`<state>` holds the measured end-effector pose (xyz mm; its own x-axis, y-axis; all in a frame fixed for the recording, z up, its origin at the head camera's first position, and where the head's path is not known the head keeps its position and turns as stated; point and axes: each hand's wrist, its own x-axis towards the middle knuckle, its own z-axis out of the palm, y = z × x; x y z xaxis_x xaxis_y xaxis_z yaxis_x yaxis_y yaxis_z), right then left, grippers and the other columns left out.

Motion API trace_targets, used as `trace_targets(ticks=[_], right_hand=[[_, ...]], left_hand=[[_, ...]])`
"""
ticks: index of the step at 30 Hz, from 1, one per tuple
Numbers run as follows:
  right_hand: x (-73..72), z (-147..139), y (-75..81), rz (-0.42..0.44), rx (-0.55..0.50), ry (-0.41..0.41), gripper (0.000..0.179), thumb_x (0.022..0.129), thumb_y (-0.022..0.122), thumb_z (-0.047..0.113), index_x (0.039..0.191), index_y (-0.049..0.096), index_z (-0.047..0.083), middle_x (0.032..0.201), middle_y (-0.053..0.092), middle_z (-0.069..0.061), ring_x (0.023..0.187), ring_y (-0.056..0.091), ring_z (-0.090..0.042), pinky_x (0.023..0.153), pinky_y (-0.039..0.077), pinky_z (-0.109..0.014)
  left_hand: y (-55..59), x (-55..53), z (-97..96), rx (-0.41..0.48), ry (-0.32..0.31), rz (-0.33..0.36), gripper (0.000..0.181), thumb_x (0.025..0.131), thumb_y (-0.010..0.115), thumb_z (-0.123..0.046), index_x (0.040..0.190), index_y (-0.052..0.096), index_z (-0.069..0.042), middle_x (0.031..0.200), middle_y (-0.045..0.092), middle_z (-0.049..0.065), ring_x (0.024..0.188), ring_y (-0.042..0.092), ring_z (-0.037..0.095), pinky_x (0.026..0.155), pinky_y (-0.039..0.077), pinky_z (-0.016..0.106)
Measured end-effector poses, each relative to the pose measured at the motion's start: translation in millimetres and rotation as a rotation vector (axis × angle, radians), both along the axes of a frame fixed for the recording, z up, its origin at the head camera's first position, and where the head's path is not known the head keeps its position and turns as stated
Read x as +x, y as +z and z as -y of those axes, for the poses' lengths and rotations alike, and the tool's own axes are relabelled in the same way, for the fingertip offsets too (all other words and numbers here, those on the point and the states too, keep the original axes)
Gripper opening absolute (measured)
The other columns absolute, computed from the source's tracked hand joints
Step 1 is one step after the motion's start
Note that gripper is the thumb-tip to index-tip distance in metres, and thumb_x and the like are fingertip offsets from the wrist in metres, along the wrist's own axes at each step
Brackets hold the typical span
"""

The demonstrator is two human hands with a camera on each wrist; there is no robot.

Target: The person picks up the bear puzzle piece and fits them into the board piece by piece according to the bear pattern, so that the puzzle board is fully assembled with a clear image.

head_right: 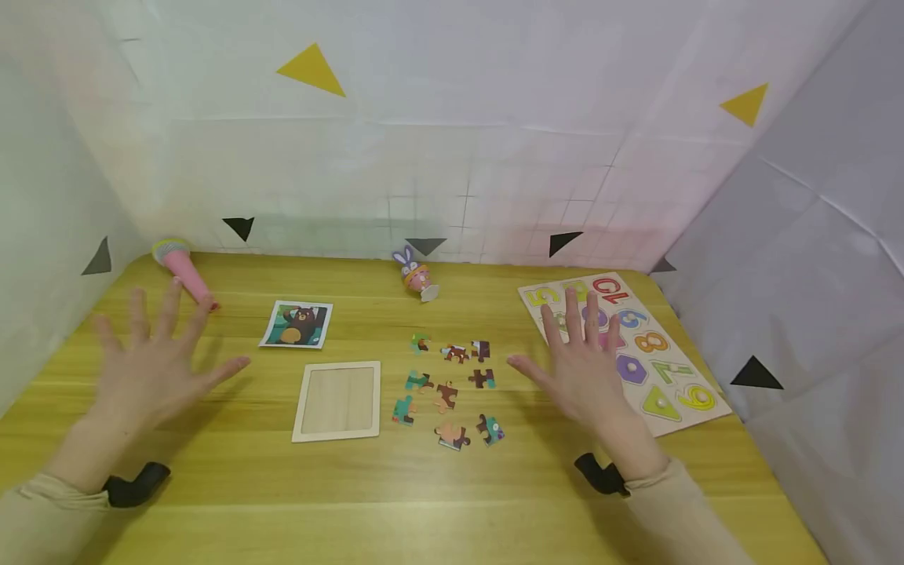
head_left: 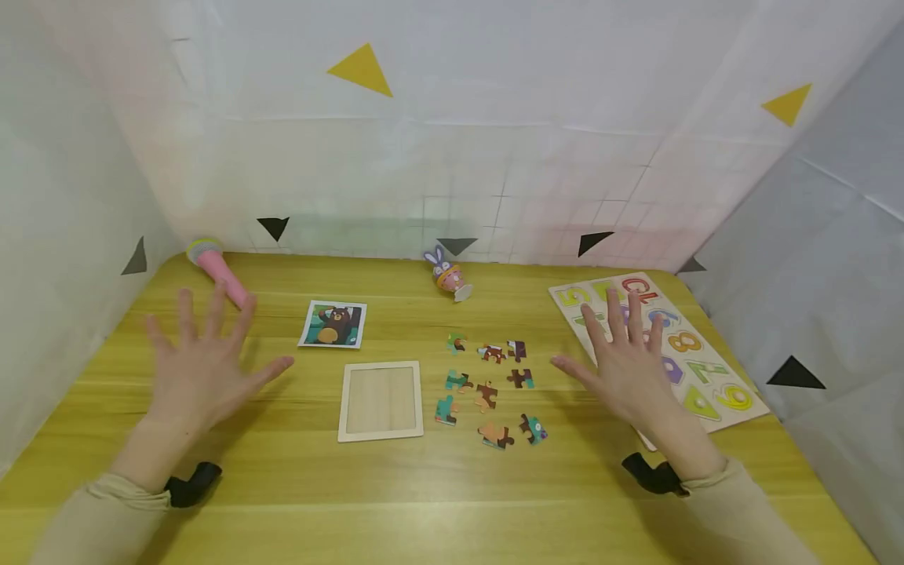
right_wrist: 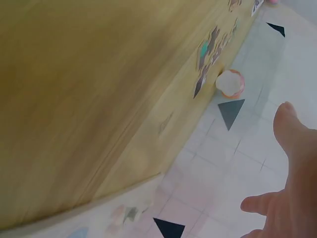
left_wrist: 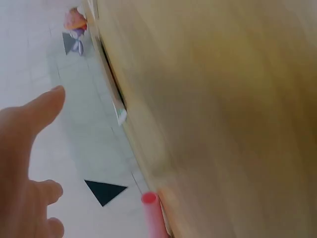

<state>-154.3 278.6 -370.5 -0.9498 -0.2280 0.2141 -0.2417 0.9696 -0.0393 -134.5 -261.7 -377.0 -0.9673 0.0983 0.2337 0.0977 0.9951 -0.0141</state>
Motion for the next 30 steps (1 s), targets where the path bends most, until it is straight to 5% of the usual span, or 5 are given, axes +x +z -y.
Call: trace_targets(ticks=[9, 14, 19, 30], right_hand=[[-4.2, 26.4, 0.2, 0.04, -0.075, 0.092, 0.089, 0.094, 0.054, 0.063, 0.159, 0.028, 0.008, 0.168, -0.005, -0.016, 0.153, -0.012, -0.04, 0.118, -0.005, -0.068], [-10.8, 44.6, 1.3, 0.087, -0.254, 0.17, 0.076, 0.094, 0.066, 0.047, 0.152, 0.041, 0.005, 0.165, 0.022, -0.018, 0.15, 0.019, -0.043, 0.119, 0.016, -0.064], [-18.7, 66.7, 1.5, 0.158, -0.38, 0.197, 0.063, 0.092, 0.073, 0.033, 0.143, 0.052, 0.003, 0.149, 0.048, -0.02, 0.136, 0.046, -0.042, 0.107, 0.042, -0.058], [-33.0, 102.8, 3.9, 0.261, -0.519, 0.178, 0.05, 0.089, 0.077, 0.023, 0.133, 0.063, 0.003, 0.132, 0.065, -0.013, 0.122, 0.06, -0.034, 0.097, 0.051, -0.05]], left_hand=[[-6.5, 8.3, -29.8, 0.073, -0.067, 0.093, 0.108, 0.085, 0.049, -0.08, 0.162, 0.015, -0.013, 0.166, 0.006, 0.024, 0.147, 0.003, 0.057, 0.107, 0.004, 0.081], [-5.2, 12.2, -48.1, 0.154, -0.162, 0.226, 0.112, 0.085, 0.05, -0.08, 0.162, 0.007, -0.012, 0.166, 0.004, 0.023, 0.149, 0.009, 0.052, 0.112, 0.009, 0.075], [-6.7, 16.9, -63.6, 0.195, -0.278, 0.314, 0.114, 0.082, 0.055, -0.08, 0.16, 0.018, -0.005, 0.164, 0.017, 0.023, 0.148, 0.023, 0.047, 0.116, 0.022, 0.066], [-10.1, 14.7, -79.7, 0.304, -0.365, 0.444, 0.114, 0.075, 0.071, -0.073, 0.157, 0.03, -0.006, 0.164, 0.025, 0.015, 0.139, 0.037, 0.052, 0.103, 0.039, 0.069]])
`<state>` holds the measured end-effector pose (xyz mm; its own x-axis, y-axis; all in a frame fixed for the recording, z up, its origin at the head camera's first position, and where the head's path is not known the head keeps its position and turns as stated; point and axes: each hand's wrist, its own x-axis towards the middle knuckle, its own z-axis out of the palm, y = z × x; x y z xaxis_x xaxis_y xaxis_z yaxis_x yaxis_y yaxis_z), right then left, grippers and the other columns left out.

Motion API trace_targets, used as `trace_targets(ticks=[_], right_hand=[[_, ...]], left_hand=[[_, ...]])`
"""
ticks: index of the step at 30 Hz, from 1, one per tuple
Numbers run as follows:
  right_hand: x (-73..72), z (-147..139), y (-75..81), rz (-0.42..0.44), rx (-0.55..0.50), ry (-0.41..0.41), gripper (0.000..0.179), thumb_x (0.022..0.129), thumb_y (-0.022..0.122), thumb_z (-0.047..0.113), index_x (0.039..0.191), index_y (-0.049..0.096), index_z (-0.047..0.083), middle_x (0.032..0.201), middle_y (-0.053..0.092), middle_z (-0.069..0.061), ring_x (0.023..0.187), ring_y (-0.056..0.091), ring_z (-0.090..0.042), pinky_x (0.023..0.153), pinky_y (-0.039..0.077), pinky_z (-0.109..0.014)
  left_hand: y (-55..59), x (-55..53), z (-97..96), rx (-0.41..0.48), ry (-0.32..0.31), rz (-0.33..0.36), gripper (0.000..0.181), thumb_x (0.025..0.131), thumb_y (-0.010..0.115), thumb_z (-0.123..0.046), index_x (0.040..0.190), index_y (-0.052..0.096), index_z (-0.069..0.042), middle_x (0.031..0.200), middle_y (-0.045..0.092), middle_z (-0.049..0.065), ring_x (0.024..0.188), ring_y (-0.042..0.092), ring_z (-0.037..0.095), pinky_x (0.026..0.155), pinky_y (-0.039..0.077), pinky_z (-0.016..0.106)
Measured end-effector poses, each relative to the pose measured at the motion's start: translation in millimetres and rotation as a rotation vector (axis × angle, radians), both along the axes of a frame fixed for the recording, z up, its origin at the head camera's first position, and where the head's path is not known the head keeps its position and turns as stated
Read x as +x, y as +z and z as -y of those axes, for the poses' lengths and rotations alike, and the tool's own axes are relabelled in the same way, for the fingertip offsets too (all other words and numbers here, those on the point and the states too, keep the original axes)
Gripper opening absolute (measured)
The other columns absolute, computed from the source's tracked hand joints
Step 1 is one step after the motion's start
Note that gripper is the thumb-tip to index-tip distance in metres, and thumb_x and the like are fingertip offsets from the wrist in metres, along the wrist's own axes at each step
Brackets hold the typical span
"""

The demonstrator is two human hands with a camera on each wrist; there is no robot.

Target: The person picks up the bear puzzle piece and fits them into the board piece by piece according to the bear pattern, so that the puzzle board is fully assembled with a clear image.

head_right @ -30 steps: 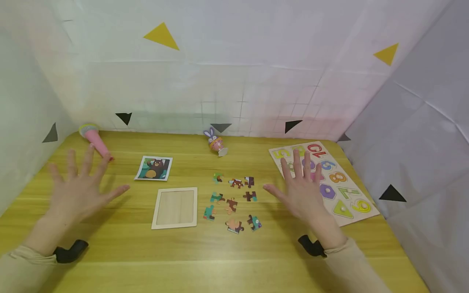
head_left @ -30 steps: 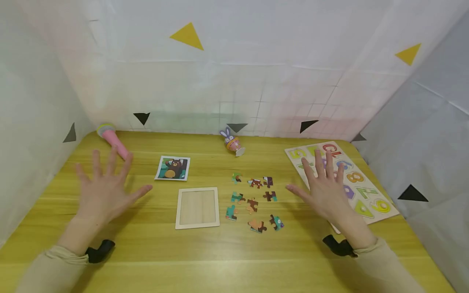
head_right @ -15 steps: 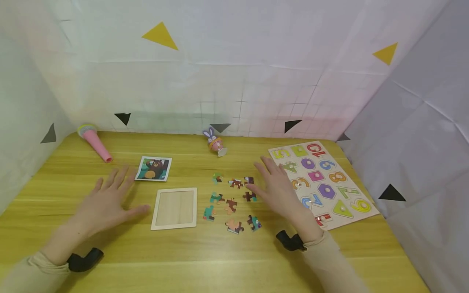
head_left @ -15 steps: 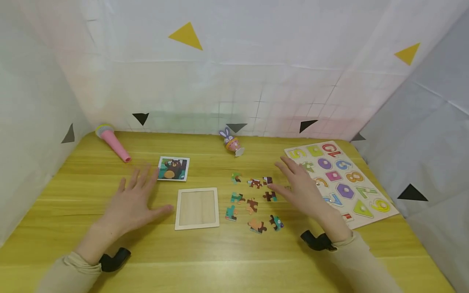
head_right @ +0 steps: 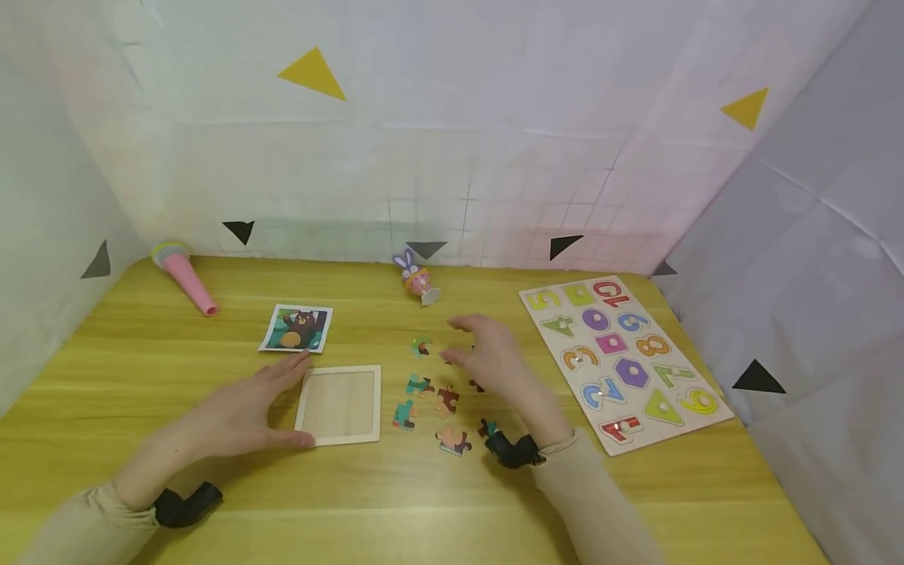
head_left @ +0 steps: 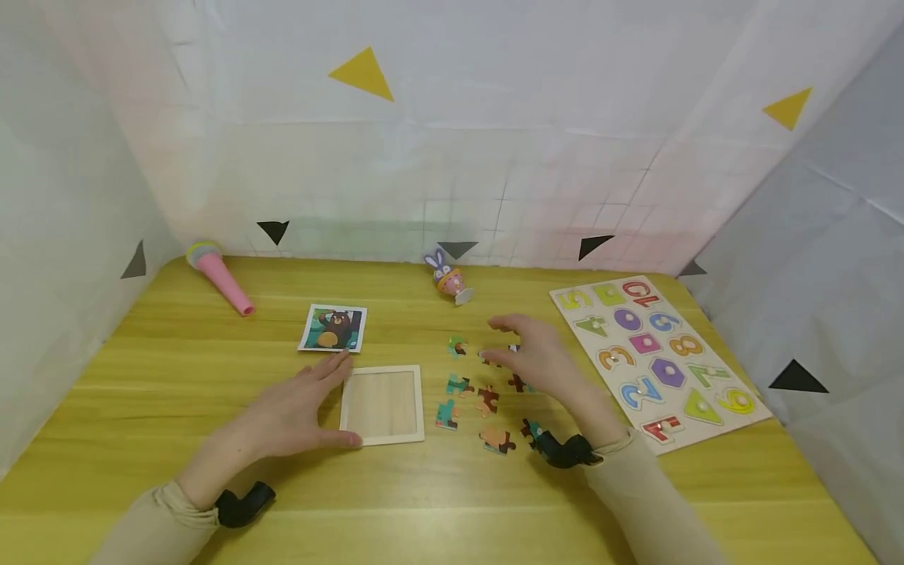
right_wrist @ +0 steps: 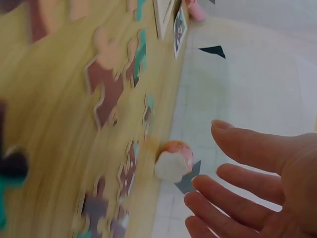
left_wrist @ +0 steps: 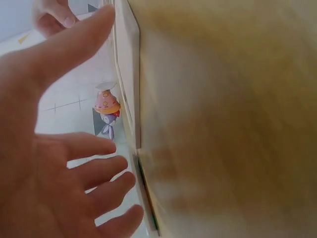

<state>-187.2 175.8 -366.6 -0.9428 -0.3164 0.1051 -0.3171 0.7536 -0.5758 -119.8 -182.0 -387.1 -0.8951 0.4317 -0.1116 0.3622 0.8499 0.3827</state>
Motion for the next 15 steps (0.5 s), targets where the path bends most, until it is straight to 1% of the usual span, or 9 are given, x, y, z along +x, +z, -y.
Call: trace_targets(ticks=[3, 5, 7, 10, 15], right_hand=[[-4.2, 7.3, -3.6, 0.04, -0.036, 0.002, 0.049, 0.089, 0.077, 0.022, 0.132, 0.063, 0.003, 0.131, 0.066, -0.012, 0.121, 0.06, -0.033, 0.099, 0.05, -0.05], [-7.9, 11.6, -6.3, 0.065, -0.063, 0.012, 0.048, 0.089, 0.077, 0.019, 0.132, 0.063, 0.002, 0.13, 0.066, -0.012, 0.121, 0.06, -0.033, 0.102, 0.049, -0.05], [-10.5, 14.6, -8.8, 0.089, -0.087, 0.013, 0.048, 0.088, 0.077, 0.016, 0.131, 0.063, 0.001, 0.129, 0.066, -0.013, 0.121, 0.06, -0.033, 0.103, 0.048, -0.05], [-14.2, 18.7, -12.5, 0.117, -0.103, -0.006, 0.046, 0.088, 0.078, 0.013, 0.13, 0.064, 0.0, 0.127, 0.067, -0.013, 0.12, 0.06, -0.032, 0.102, 0.049, -0.049], [-17.6, 29.1, -12.0, 0.149, -0.109, -0.028, 0.044, 0.087, 0.078, 0.012, 0.128, 0.066, 0.001, 0.123, 0.069, -0.014, 0.115, 0.063, -0.031, 0.097, 0.052, -0.045]], left_hand=[[-2.4, -1.6, -1.4, 0.027, -0.027, 0.043, 0.113, 0.074, 0.074, -0.07, 0.157, 0.031, -0.005, 0.164, 0.026, 0.016, 0.143, 0.034, 0.047, 0.106, 0.037, 0.067], [-4.2, -2.2, -0.6, 0.05, -0.042, 0.058, 0.112, 0.074, 0.075, -0.068, 0.156, 0.033, -0.004, 0.163, 0.028, 0.017, 0.144, 0.034, 0.044, 0.108, 0.037, 0.065], [-6.2, -2.5, 1.2, 0.068, -0.055, 0.066, 0.111, 0.074, 0.076, -0.067, 0.156, 0.034, -0.005, 0.162, 0.029, 0.017, 0.145, 0.034, 0.042, 0.109, 0.036, 0.063], [-8.9, -3.0, 4.6, 0.089, -0.069, 0.072, 0.11, 0.075, 0.077, -0.065, 0.156, 0.033, -0.005, 0.162, 0.029, 0.017, 0.145, 0.035, 0.041, 0.11, 0.036, 0.062], [-11.5, -4.3, 8.4, 0.113, -0.077, 0.077, 0.109, 0.075, 0.078, -0.063, 0.156, 0.033, -0.005, 0.162, 0.03, 0.017, 0.145, 0.034, 0.04, 0.11, 0.036, 0.061]])
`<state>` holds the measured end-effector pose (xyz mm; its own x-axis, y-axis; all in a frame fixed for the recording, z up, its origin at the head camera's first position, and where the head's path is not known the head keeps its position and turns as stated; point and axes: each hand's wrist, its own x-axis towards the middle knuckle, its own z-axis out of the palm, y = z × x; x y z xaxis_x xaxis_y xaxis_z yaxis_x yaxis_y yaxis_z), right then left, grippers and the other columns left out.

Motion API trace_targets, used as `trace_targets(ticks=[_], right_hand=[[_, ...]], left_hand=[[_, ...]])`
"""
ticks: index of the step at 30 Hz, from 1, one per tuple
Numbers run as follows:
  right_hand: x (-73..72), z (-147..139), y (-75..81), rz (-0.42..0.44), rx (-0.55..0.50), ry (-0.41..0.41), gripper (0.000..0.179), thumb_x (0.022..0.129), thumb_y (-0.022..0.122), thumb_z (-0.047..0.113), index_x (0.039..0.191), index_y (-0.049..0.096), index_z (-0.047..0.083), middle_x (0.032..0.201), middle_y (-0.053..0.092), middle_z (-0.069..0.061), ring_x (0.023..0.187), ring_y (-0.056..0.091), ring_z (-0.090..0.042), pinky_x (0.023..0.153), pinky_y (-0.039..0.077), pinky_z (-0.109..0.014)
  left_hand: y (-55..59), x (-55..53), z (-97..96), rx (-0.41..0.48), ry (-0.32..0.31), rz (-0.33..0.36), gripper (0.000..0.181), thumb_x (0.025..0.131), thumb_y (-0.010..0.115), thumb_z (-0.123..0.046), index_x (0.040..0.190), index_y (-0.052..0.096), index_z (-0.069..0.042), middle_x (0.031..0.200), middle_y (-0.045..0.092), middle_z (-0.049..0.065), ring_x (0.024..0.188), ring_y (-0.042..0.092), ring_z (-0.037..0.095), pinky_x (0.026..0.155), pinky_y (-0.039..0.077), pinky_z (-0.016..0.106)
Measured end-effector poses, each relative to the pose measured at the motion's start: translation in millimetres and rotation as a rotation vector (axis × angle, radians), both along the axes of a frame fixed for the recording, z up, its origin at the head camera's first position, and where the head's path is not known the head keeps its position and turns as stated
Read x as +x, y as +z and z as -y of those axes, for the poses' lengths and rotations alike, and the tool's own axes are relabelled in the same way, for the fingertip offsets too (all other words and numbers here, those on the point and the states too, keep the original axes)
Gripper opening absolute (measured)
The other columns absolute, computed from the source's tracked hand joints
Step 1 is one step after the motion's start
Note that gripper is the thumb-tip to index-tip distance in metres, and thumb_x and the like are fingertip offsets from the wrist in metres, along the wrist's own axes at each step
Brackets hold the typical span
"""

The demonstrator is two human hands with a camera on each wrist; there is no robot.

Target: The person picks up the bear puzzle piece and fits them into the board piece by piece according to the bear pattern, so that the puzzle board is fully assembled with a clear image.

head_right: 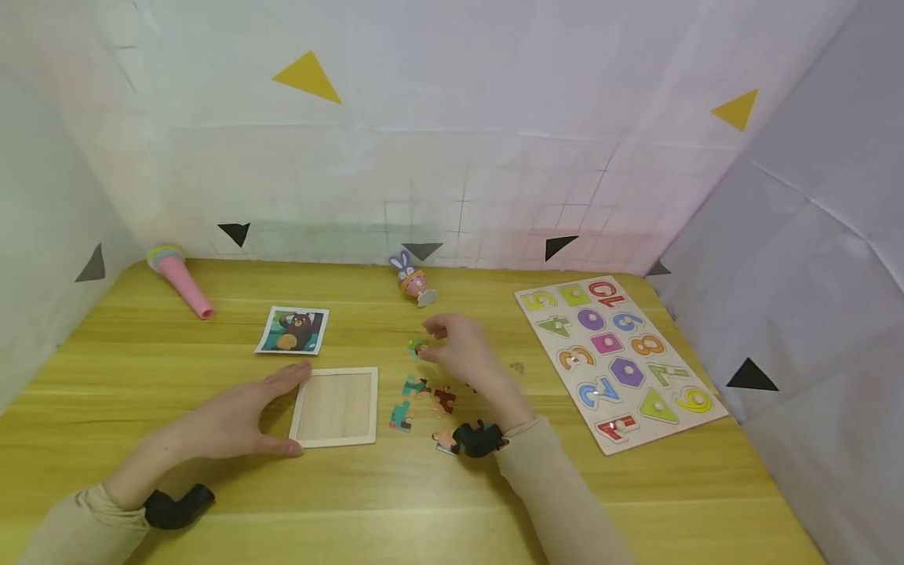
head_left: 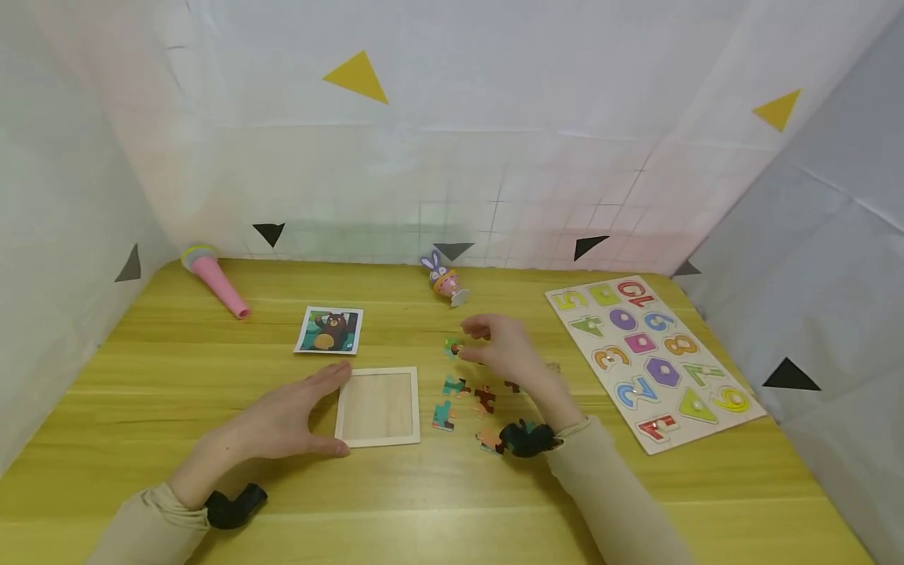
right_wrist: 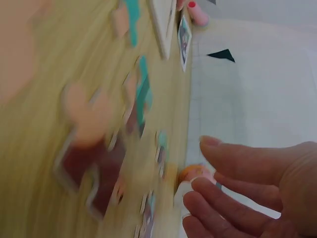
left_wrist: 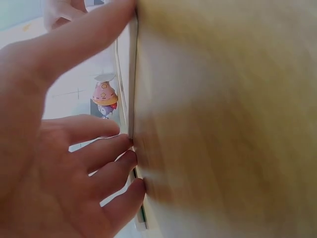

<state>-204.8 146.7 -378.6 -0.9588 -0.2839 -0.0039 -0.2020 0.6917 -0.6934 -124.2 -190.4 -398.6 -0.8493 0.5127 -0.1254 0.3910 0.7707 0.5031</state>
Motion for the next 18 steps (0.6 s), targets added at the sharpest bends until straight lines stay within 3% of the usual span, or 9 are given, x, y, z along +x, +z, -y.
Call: trace_targets(ticks=[7, 18], right_hand=[[-4.8, 13.3, -2.7, 0.031, -0.009, -0.021, 0.043, 0.086, 0.078, 0.009, 0.126, 0.065, -0.001, 0.122, 0.069, -0.015, 0.112, 0.063, -0.03, 0.097, 0.052, -0.043], [-6.8, 14.3, -10.6, 0.052, 0.114, -0.023, 0.037, 0.087, 0.078, 0.012, 0.121, 0.069, 0.0, 0.109, 0.067, -0.011, 0.095, 0.062, -0.023, 0.083, 0.053, -0.036]], left_hand=[[-1.1, 0.2, 0.5, -0.005, -0.009, 0.006, 0.108, 0.077, 0.076, -0.064, 0.156, 0.033, -0.005, 0.163, 0.029, 0.016, 0.147, 0.031, 0.039, 0.112, 0.034, 0.06], [-2.4, 2.2, 0.9, 0.006, -0.019, 0.027, 0.107, 0.08, 0.072, -0.066, 0.158, 0.029, -0.006, 0.165, 0.022, 0.014, 0.149, 0.025, 0.042, 0.113, 0.03, 0.064]])
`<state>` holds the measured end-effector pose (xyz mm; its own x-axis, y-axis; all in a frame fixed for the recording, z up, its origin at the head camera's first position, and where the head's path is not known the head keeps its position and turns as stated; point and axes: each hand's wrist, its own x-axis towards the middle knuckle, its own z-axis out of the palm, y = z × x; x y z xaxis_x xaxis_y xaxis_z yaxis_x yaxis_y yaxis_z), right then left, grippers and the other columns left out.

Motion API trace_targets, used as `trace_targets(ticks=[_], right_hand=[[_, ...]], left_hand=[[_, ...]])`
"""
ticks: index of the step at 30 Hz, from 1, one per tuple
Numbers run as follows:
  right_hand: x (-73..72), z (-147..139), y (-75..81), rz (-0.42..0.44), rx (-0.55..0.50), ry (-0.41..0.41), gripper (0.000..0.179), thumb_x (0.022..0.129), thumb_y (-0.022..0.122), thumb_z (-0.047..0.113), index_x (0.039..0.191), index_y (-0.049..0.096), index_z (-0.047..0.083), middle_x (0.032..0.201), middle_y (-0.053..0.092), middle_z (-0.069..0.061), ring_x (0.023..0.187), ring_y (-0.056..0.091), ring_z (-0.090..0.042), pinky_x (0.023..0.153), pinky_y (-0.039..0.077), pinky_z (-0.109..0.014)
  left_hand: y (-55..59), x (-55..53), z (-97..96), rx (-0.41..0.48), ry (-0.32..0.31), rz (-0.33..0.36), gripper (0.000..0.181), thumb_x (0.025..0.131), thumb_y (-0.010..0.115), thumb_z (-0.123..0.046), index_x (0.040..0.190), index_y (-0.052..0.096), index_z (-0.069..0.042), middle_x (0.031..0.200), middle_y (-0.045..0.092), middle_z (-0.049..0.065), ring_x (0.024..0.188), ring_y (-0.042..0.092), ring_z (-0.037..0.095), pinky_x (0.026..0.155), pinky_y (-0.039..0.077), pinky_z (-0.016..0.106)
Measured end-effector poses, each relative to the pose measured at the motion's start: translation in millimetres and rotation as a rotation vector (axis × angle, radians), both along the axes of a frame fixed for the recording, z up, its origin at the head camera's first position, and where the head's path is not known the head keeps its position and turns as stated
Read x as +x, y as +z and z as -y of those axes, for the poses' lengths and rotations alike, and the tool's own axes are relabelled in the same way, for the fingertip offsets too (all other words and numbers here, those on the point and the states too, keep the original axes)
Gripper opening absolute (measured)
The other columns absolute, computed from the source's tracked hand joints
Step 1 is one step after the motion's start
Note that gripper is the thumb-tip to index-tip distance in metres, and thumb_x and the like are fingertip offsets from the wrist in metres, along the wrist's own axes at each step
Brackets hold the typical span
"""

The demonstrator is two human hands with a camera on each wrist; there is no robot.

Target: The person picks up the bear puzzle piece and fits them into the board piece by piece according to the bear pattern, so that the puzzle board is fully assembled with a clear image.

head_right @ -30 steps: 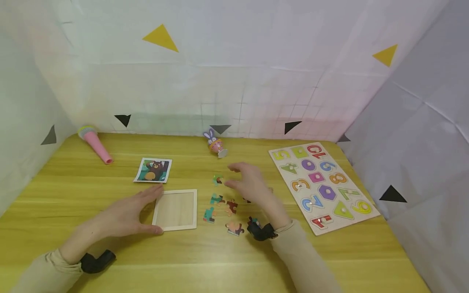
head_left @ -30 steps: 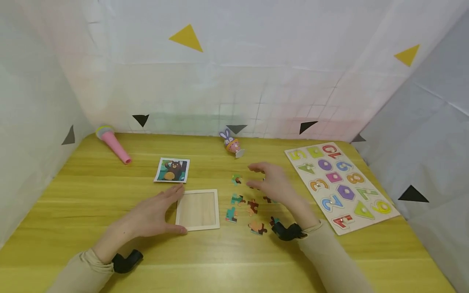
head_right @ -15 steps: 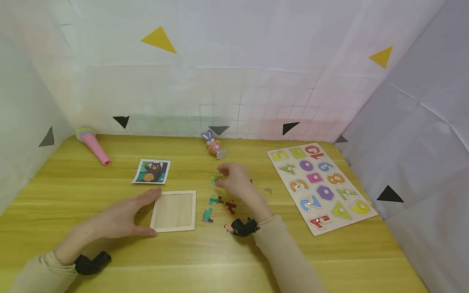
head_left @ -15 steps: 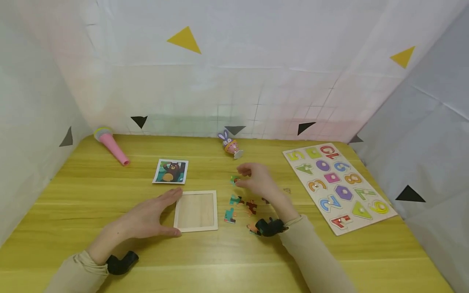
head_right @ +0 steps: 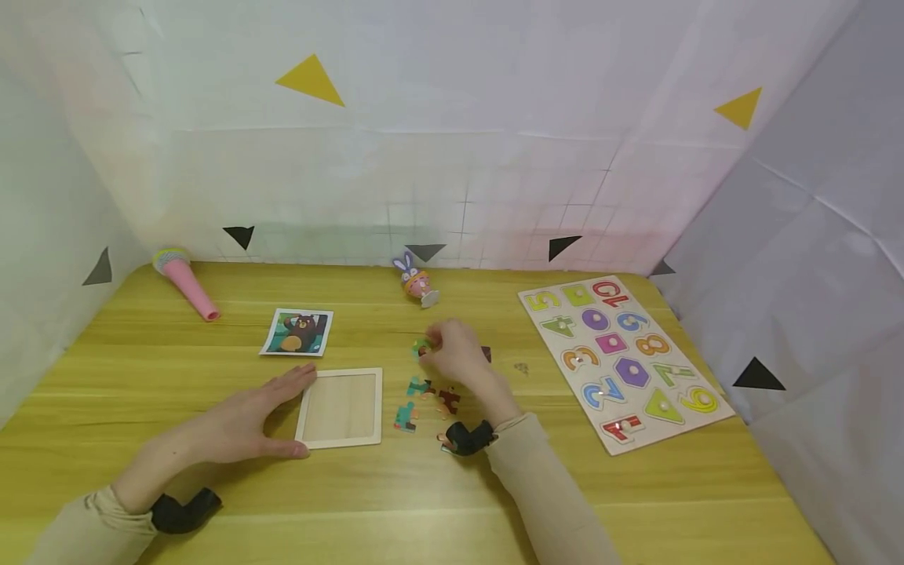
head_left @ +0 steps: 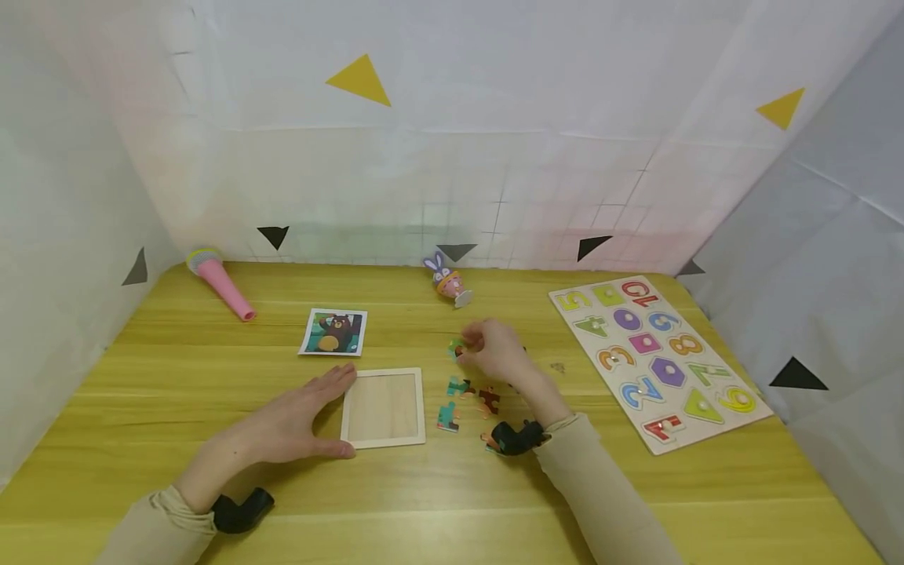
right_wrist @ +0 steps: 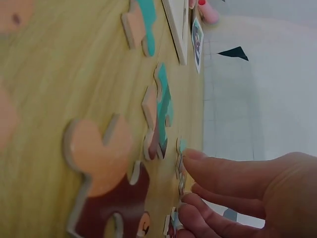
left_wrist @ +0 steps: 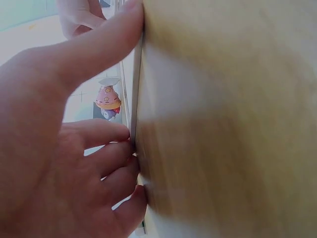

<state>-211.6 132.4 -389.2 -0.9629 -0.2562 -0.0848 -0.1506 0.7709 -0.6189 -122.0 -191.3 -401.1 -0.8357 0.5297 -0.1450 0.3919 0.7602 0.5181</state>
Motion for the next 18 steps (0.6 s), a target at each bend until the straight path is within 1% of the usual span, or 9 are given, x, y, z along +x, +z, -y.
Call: trace_targets(ticks=[4, 7, 12, 14, 18], right_hand=[[0.2, -0.4, -2.2, -0.01, 0.037, 0.009, 0.03, 0.088, 0.078, 0.014, 0.114, 0.071, 0.002, 0.104, 0.062, -0.01, 0.092, 0.059, -0.022, 0.082, 0.051, -0.036], [0.4, -0.1, -3.2, -0.02, 0.048, 0.006, 0.026, 0.088, 0.078, 0.014, 0.11, 0.072, 0.002, 0.101, 0.06, -0.01, 0.091, 0.057, -0.022, 0.081, 0.05, -0.036], [0.6, 1.1, -4.0, -0.022, 0.066, 0.011, 0.021, 0.089, 0.076, 0.015, 0.105, 0.071, 0.002, 0.099, 0.059, -0.009, 0.09, 0.056, -0.022, 0.08, 0.05, -0.035], [1.3, 1.1, -3.2, -0.02, 0.081, 0.021, 0.021, 0.09, 0.075, 0.015, 0.105, 0.071, 0.001, 0.099, 0.058, -0.009, 0.09, 0.056, -0.022, 0.08, 0.05, -0.035], [3.8, 0.1, 0.0, -0.031, 0.12, 0.067, 0.021, 0.091, 0.074, 0.015, 0.104, 0.07, -0.001, 0.097, 0.059, -0.009, 0.086, 0.054, -0.02, 0.079, 0.049, -0.034]], left_hand=[[-0.2, 0.4, -0.3, -0.001, 0.007, 0.008, 0.107, 0.08, 0.072, -0.065, 0.158, 0.029, -0.007, 0.165, 0.022, 0.015, 0.148, 0.025, 0.044, 0.113, 0.03, 0.065], [-0.4, 0.6, -0.9, -0.002, 0.016, 0.016, 0.107, 0.079, 0.073, -0.065, 0.158, 0.029, -0.007, 0.165, 0.022, 0.014, 0.148, 0.025, 0.044, 0.113, 0.029, 0.065], [0.5, 0.6, -1.0, 0.001, 0.014, 0.006, 0.107, 0.079, 0.073, -0.065, 0.158, 0.029, -0.007, 0.165, 0.022, 0.014, 0.147, 0.027, 0.046, 0.112, 0.03, 0.065], [0.3, 0.6, -0.7, 0.003, 0.011, -0.001, 0.107, 0.079, 0.073, -0.065, 0.158, 0.029, -0.007, 0.165, 0.022, 0.014, 0.146, 0.028, 0.047, 0.112, 0.03, 0.066], [-1.1, 0.5, 1.1, 0.014, 0.007, -0.007, 0.107, 0.079, 0.074, -0.065, 0.158, 0.029, -0.008, 0.165, 0.023, 0.015, 0.145, 0.029, 0.048, 0.111, 0.031, 0.066]])
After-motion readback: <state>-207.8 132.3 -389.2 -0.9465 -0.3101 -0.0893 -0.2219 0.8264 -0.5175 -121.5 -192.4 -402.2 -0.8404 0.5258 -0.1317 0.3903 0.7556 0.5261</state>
